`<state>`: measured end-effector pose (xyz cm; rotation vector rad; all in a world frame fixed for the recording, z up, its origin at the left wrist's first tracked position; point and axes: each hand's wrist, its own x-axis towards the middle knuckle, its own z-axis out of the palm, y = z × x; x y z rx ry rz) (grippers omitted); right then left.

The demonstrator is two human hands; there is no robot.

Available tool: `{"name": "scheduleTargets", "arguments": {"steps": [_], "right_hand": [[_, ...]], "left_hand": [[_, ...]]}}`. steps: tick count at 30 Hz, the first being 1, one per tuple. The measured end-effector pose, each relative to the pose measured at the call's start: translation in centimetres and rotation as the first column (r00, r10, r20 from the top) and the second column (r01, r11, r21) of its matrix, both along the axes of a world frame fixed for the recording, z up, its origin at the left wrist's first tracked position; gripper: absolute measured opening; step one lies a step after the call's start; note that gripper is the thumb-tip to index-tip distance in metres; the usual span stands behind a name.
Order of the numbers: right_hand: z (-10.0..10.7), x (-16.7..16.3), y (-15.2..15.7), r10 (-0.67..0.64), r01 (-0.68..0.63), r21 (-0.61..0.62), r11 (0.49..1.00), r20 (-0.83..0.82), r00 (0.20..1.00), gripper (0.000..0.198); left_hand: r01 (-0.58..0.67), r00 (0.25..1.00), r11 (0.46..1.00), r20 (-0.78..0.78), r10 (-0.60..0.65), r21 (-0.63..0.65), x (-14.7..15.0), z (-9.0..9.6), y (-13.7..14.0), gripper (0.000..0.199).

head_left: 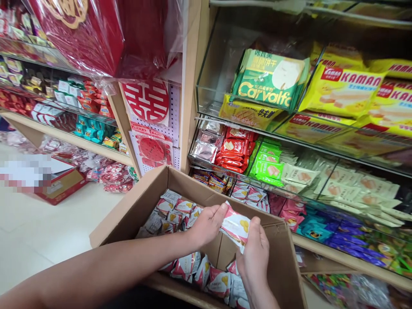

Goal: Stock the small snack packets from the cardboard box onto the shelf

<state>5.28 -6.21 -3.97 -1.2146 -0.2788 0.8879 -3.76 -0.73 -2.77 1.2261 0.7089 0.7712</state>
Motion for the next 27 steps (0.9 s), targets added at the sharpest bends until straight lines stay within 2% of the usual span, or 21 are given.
{"name": "scheduleTargets", "arguments": {"steps": [4, 8, 12, 14, 16, 17, 18, 20, 21, 22, 24, 25, 27], "right_hand": [[-0.4, -0.2, -0.2, -0.027, 0.024, -0.050, 0.998, -0.066, 0.997, 0.042], [-1.3, 0.2, -0.2, 0.029, -0.030, -0.041, 0.999, -0.034, 0.999, 0.043], [-2.2, 1.6, -1.0, 0.241, -0.235, -0.064, 0.970, 0.120, 0.963, 0.040], [-2.2, 2.7, -1.5, 0.399, -0.390, -0.086, 0.917, 0.204, 0.894, 0.040], [-1.8, 4.3, -1.8, 0.510, -0.495, -0.126, 0.860, 0.258, 0.821, 0.041], [-1.5, 5.4, -1.8, 0.528, -0.508, -0.149, 0.848, 0.292, 0.797, 0.042], [-1.2, 6.6, -1.6, 0.514, -0.485, -0.172, 0.857, 0.346, 0.785, 0.043], [-0.7, 9.6, -1.1, 0.408, -0.350, -0.211, 0.913, 0.507, 0.759, 0.045], [-0.5, 11.3, -0.7, 0.343, -0.256, -0.229, 0.939, 0.600, 0.722, 0.046], [-0.5, 12.9, -0.2, 0.297, -0.166, -0.251, 0.954, 0.688, 0.662, 0.047], [-0.7, 15.8, 0.8, 0.302, -0.037, -0.327, 0.944, 0.817, 0.491, 0.046], [-1.0, 17.0, 1.4, 0.351, -0.005, -0.381, 0.924, 0.847, 0.399, 0.045], [-1.5, 18.7, 2.9, 0.476, 0.006, -0.491, 0.871, 0.846, 0.241, 0.042]], "left_hand": [[0.003, 0.999, 0.996, 0.043, 0.001, -0.093, 0.3, -0.5, -0.4, 0.047], [-0.007, 1.000, 0.999, -0.007, 0.007, -0.042, 0.1, -1.5, 0.0, 0.048], [-0.051, 0.992, 0.994, -0.108, 0.061, 0.099, -0.2, -2.2, 0.3, 0.048], [-0.026, 0.987, 0.988, -0.155, 0.050, 0.153, -0.4, -1.8, 0.4, 0.048], [0.068, 0.964, 0.960, -0.264, 0.006, 0.272, -0.6, -0.6, 0.9, 0.049], [0.134, 0.940, 0.914, -0.341, 0.005, 0.384, -0.7, 0.1, 1.4, 0.049], [0.214, 0.904, 0.833, -0.427, 0.028, 0.509, -0.9, 0.8, 2.1, 0.048], [0.354, 0.829, 0.560, -0.529, 0.182, 0.749, -1.2, 2.0, 3.8, 0.037], [0.419, 0.784, 0.450, -0.564, 0.260, 0.789, -1.3, 2.2, 4.7, 0.036], [0.461, 0.732, 0.389, -0.590, 0.341, 0.798, -1.5, 2.2, 5.5, 0.038], [0.550, 0.617, 0.357, -0.656, 0.435, 0.755, -1.8, 1.7, 6.5, 0.042], [0.586, 0.571, 0.359, -0.685, 0.452, 0.726, -2.0, 1.2, 6.7, 0.043], [0.647, 0.526, 0.352, -0.730, 0.437, 0.677, -2.3, 0.5, 6.3, 0.045]]}}
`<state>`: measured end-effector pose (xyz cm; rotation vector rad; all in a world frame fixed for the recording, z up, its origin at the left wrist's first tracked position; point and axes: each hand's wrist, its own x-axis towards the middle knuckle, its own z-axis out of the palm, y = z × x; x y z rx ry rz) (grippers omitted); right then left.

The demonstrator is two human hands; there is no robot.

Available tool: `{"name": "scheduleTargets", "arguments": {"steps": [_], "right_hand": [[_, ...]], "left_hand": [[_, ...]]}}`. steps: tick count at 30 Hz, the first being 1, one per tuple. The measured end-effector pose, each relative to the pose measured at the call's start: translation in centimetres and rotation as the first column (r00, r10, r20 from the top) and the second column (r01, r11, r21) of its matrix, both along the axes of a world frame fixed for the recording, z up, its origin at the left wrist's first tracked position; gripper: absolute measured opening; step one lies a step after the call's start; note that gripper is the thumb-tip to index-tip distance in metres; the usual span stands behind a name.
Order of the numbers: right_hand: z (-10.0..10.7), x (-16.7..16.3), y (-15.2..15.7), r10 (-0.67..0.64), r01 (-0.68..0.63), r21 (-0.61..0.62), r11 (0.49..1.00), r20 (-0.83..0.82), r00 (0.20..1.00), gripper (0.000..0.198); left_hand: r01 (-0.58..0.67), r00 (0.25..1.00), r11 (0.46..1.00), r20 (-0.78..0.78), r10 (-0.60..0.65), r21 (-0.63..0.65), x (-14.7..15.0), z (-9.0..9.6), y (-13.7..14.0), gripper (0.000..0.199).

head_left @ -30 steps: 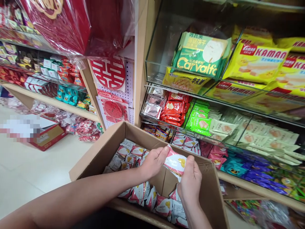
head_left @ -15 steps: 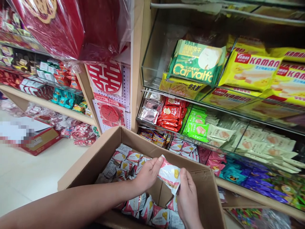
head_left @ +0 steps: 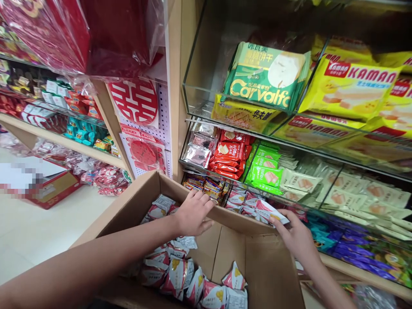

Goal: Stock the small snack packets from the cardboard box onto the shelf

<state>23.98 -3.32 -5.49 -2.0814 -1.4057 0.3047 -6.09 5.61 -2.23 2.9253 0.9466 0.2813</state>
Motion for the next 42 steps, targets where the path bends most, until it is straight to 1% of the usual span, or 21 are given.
{"name": "scheduleTargets", "arguments": {"steps": [1, 3, 6, 9, 11, 14, 23, 25, 27, 29, 31, 32, 34, 35, 36, 37, 38, 39, 40, 41, 42], "right_hand": [[-0.3, 0.5, 0.9, 0.049, -0.047, -0.052, 0.998, 0.043, 0.998, 0.040], [-1.0, 0.8, 2.9, 0.170, -0.158, -0.147, 0.976, 0.073, 0.983, 0.035], [-2.1, 0.1, 6.3, 0.349, -0.327, -0.266, 0.907, 0.040, 0.936, 0.024], [-3.5, -1.0, 9.0, 0.444, -0.416, -0.333, 0.846, 0.012, 0.896, 0.016], [-4.4, -1.7, 10.2, 0.473, -0.437, -0.358, 0.825, 0.015, 0.881, 0.015], [-5.4, -2.2, 10.9, 0.509, -0.456, -0.402, 0.794, 0.030, 0.860, 0.014], [-6.6, -2.3, 11.8, 0.536, -0.457, -0.459, 0.762, 0.051, 0.843, 0.012], [-6.6, -2.1, 12.2, 0.539, -0.456, -0.472, 0.754, 0.049, 0.841, 0.012], [-5.7, -1.9, 12.3, 0.549, -0.467, -0.477, 0.744, 0.037, 0.835, 0.010], [-3.9, -1.9, 11.5, 0.547, -0.472, -0.469, 0.746, 0.028, 0.837, 0.005], [-1.7, -2.4, 9.4, 0.538, -0.471, -0.417, 0.778, 0.052, 0.842, 0.009], [-0.7, -2.8, 7.9, 0.533, -0.473, -0.360, 0.804, 0.083, 0.842, 0.013], [0.7, -4.0, 4.2, 0.529, -0.502, -0.175, 0.847, 0.179, 0.830, 0.020], [0.9, -4.7, 2.2, 0.533, -0.524, -0.100, 0.846, 0.209, 0.820, 0.022], [0.7, -5.4, 0.4, 0.549, -0.552, -0.055, 0.832, 0.225, 0.805, 0.023], [0.1, -6.1, -1.2, 0.577, -0.577, -0.067, 0.814, 0.210, 0.789, 0.024], [-0.9, -6.6, -2.4, 0.605, -0.587, -0.146, 0.796, 0.167, 0.779, 0.024], [-2.3, -7.0, -3.3, 0.619, -0.577, -0.269, 0.771, 0.109, 0.778, 0.023], [-3.8, -7.2, -3.9, 0.611, -0.542, -0.410, 0.734, 0.050, 0.790, 0.020], [-5.5, -7.3, -4.2, 0.583, -0.488, -0.545, 0.681, 0.001, 0.812, 0.016], [-7.1, -7.3, -4.3, 0.546, -0.429, -0.650, 0.627, -0.026, 0.837, 0.016]], "left_hand": [[0.018, 1.000, 1.000, -0.018, -0.018, -0.008, -0.2, -0.2, -0.4, 0.049], [0.047, 0.998, 0.998, -0.041, -0.048, -0.031, -0.5, -0.3, -1.2, 0.061], [0.052, 0.995, 0.997, -0.079, -0.056, -0.057, -0.6, -0.2, -1.7, 0.076], [0.033, 0.996, 0.998, -0.080, -0.037, -0.052, -0.6, -0.3, -1.4, 0.081], [0.026, 0.997, 0.999, -0.068, -0.029, -0.045, -0.6, -0.5, -1.0, 0.080], [0.024, 0.998, 0.999, -0.063, -0.027, -0.039, -0.6, -0.7, -0.5, 0.078], [0.034, 0.998, 0.999, -0.047, -0.034, -0.016, -0.4, -1.1, 0.8, 0.076], [0.031, 0.999, 1.000, -0.043, -0.031, 0.003, -0.4, -1.2, 1.0, 0.075], [0.033, 0.999, 0.999, -0.042, -0.032, 0.024, -0.4, -1.3, 1.3, 0.074], [0.041, 0.998, 0.998, -0.039, -0.039, 0.044, -0.5, -1.3, 1.5, 0.073], [0.056, 0.998, 0.996, -0.035, -0.054, 0.064, -0.6, -1.3, 1.6, 0.071], [0.066, 0.997, 0.995, -0.034, -0.064, 0.075, -0.6, -1.3, 1.6, 0.070], [0.085, 0.996, 0.992, -0.038, -0.082, 0.091, -0.6, -1.3, 1.6, 0.070], [0.090, 0.995, 0.991, -0.043, -0.086, 0.096, -0.5, -1.3, 1.6, 0.070], [0.091, 0.995, 0.991, -0.049, -0.086, 0.101, -0.4, -1.4, 1.6, 0.071], [0.088, 0.995, 0.990, -0.055, -0.083, 0.106, -0.3, -1.4, 1.6, 0.072], [0.085, 0.995, 0.990, -0.059, -0.079, 0.111, -0.2, -1.5, 1.5, 0.073], [0.082, 0.995, 0.990, -0.062, -0.075, 0.118, -0.1, -1.5, 1.5, 0.073], [0.081, 0.995, 0.989, -0.062, -0.073, 0.125, 0.1, -1.6, 1.5, 0.073], [0.082, 0.995, 0.988, -0.062, -0.074, 0.131, 0.1, -1.6, 1.4, 0.073], [0.084, 0.995, 0.987, -0.061, -0.077, 0.137, 0.2, -1.6, 1.4, 0.072]]}}
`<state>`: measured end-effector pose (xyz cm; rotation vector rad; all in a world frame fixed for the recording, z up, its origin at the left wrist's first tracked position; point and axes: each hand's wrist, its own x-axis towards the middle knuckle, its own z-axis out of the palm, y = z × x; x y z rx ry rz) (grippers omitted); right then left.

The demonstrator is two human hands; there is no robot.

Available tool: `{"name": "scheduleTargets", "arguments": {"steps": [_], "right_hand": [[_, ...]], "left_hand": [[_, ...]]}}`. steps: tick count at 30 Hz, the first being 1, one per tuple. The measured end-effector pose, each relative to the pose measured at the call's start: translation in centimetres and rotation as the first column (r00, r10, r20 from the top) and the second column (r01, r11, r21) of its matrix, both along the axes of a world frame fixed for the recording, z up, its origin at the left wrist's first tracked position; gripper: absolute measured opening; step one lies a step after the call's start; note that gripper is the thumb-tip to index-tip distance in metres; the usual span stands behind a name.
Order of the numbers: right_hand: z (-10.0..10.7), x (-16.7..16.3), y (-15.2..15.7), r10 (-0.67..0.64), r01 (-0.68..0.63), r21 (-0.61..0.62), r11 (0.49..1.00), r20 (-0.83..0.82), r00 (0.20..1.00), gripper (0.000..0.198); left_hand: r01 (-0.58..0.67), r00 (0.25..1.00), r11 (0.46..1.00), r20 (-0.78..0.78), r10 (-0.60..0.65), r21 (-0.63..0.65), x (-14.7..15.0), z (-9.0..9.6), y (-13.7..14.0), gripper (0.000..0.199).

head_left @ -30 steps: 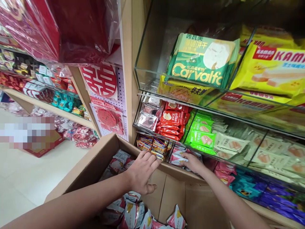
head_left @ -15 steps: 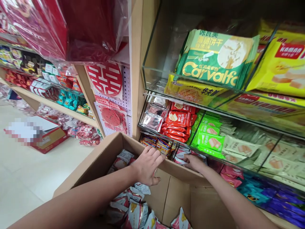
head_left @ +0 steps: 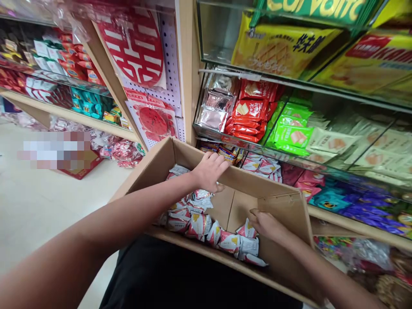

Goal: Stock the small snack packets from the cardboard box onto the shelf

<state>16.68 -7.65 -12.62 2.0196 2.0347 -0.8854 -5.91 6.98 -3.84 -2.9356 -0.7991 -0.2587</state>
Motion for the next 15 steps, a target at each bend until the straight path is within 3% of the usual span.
{"name": "scheduleTargets", "arguments": {"steps": [3, 7, 12, 15], "right_hand": [[-3.7, 0.1, 0.2, -0.056, 0.066, -0.137, 0.988, 0.078, 0.995, 0.022], [-5.2, -0.6, -0.1, -0.052, 0.062, -0.148, 0.987, 0.071, 0.996, 0.012], [-4.4, -1.5, -0.6, -0.065, 0.064, -0.086, 0.994, -0.009, 0.998, 0.016], [-1.4, -2.0, 0.0, -0.071, 0.079, 0.051, 0.996, -0.146, 0.987, 0.014]], "left_hand": [[0.008, 1.000, 1.000, 0.002, -0.008, 0.003, 0.0, 0.1, -0.4, 0.071], [0.003, 1.000, 1.000, 0.020, -0.003, 0.000, -0.2, 0.2, -1.0, 0.072], [0.013, 0.996, 0.999, 0.083, -0.010, -0.030, -0.6, 0.5, -1.1, 0.070], [0.091, 0.974, 0.989, 0.219, -0.063, -0.120, -1.0, 1.2, -1.5, 0.057]]}}
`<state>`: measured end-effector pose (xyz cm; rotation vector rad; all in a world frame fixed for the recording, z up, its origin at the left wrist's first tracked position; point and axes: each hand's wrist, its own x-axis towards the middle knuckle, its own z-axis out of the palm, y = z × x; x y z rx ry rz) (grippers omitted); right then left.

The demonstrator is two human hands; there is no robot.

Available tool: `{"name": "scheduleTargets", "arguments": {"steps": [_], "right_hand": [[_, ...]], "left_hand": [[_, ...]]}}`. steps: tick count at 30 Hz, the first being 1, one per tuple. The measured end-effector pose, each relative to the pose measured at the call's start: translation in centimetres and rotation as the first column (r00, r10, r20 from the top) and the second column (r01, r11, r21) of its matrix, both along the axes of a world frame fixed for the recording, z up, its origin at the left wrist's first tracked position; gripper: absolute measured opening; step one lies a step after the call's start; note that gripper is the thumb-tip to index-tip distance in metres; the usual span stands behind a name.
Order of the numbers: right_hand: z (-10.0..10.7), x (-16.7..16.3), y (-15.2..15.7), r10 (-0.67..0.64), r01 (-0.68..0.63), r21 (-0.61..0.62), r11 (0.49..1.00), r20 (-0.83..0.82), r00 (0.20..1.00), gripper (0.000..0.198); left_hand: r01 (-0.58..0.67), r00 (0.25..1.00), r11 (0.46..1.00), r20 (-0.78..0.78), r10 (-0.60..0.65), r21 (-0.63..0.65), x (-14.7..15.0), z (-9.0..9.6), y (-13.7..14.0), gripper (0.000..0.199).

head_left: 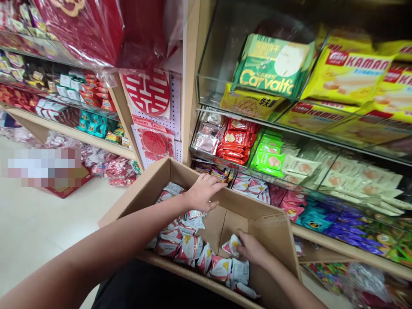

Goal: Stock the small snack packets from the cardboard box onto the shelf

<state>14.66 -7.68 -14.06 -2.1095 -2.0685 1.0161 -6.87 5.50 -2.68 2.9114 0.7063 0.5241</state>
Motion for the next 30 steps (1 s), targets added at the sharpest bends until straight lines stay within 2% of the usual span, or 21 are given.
{"name": "scheduleTargets", "arguments": {"steps": [2, 4, 7, 8, 9, 10, 12, 14, 17, 19, 21, 24, 26, 27, 28, 30], "right_hand": [[3.0, -0.7, 0.4, -0.014, 0.049, 0.157, 0.986, -0.218, 0.976, 0.012], [6.1, -1.6, 0.7, -0.023, 0.175, 0.274, 0.946, -0.481, 0.876, 0.018], [8.9, -3.3, 1.0, -0.084, 0.418, 0.324, 0.849, -0.697, 0.712, 0.027], [9.2, -3.9, 1.1, -0.124, 0.501, 0.326, 0.802, -0.729, 0.673, 0.029], [9.2, -4.5, 1.3, -0.171, 0.580, 0.320, 0.749, -0.752, 0.636, 0.030], [9.0, -4.9, 1.4, -0.217, 0.648, 0.311, 0.695, -0.768, 0.602, 0.032], [8.5, -5.7, 1.8, -0.277, 0.738, 0.292, 0.609, -0.793, 0.542, 0.035], [8.1, -6.2, 2.2, -0.287, 0.771, 0.261, 0.581, -0.821, 0.494, 0.037], [7.8, -6.4, 2.5, -0.294, 0.780, 0.146, 0.608, -0.872, 0.392, 0.039], [7.9, -6.5, 2.7, -0.308, 0.781, 0.042, 0.623, -0.905, 0.295, 0.039], [8.1, -6.6, 2.7, -0.310, 0.792, -0.051, 0.609, -0.934, 0.178, 0.038], [8.5, -6.7, 2.5, -0.303, 0.802, -0.161, 0.576, -0.953, 0.026, 0.039], [8.6, -6.4, 2.1, -0.323, 0.775, -0.199, 0.600, -0.946, 0.007, 0.039], [8.6, -6.2, 1.8, -0.336, 0.738, -0.208, 0.641, -0.942, 0.026, 0.038], [8.6, -6.0, 1.4, -0.343, 0.686, -0.210, 0.696, -0.937, 0.062, 0.037], [8.5, -5.4, 0.7, -0.327, 0.553, -0.184, 0.813, -0.930, 0.171, 0.038]], "left_hand": [[0.090, 0.990, 0.990, 0.114, -0.078, -0.110, 0.0, 0.5, -0.8, 0.045], [0.138, 0.977, 0.948, 0.197, -0.083, -0.285, 0.3, 0.7, -2.0, 0.039], [0.091, 0.981, 0.797, 0.191, 0.030, -0.596, 1.2, 0.5, -3.7, 0.043], [0.070, 0.981, 0.750, 0.182, 0.068, -0.658, 1.5, 0.3, -4.1, 0.047], [0.053, 0.978, 0.724, 0.181, 0.100, -0.687, 1.8, 0.1, -4.3, 0.049], [0.033, 0.973, 0.722, 0.186, 0.133, -0.691, 2.0, 0.0, -4.5, 0.050], [-0.016, 0.961, 0.757, 0.198, 0.191, -0.653, 2.2, -0.3, -4.5, 0.047], [-0.065, 0.956, 0.791, 0.189, 0.224, -0.608, 2.1, -0.5, -4.4, 0.045], [-0.076, 0.954, 0.800, 0.189, 0.232, -0.596, 1.8, -0.9, -4.2, 0.045], [-0.051, 0.950, 0.774, 0.209, 0.233, -0.631, 1.8, -1.1, -4.2, 0.046], [-0.004, 0.939, 0.724, 0.246, 0.240, -0.689, 2.0, -1.1, -4.1, 0.047], [0.082, 0.909, 0.621, 0.315, 0.275, -0.779, 2.4, -0.8, -4.0, 0.044], [0.114, 0.899, 0.560, 0.325, 0.294, -0.821, 2.5, -0.6, -3.8, 0.040], [0.112, 0.903, 0.544, 0.313, 0.293, -0.832, 2.4, -0.6, -3.7, 0.039], [0.102, 0.913, 0.543, 0.295, 0.281, -0.833, 2.2, -0.7, -3.7, 0.038], [0.080, 0.941, 0.586, 0.256, 0.224, -0.807, 1.8, -0.9, -3.7, 0.038]]}}
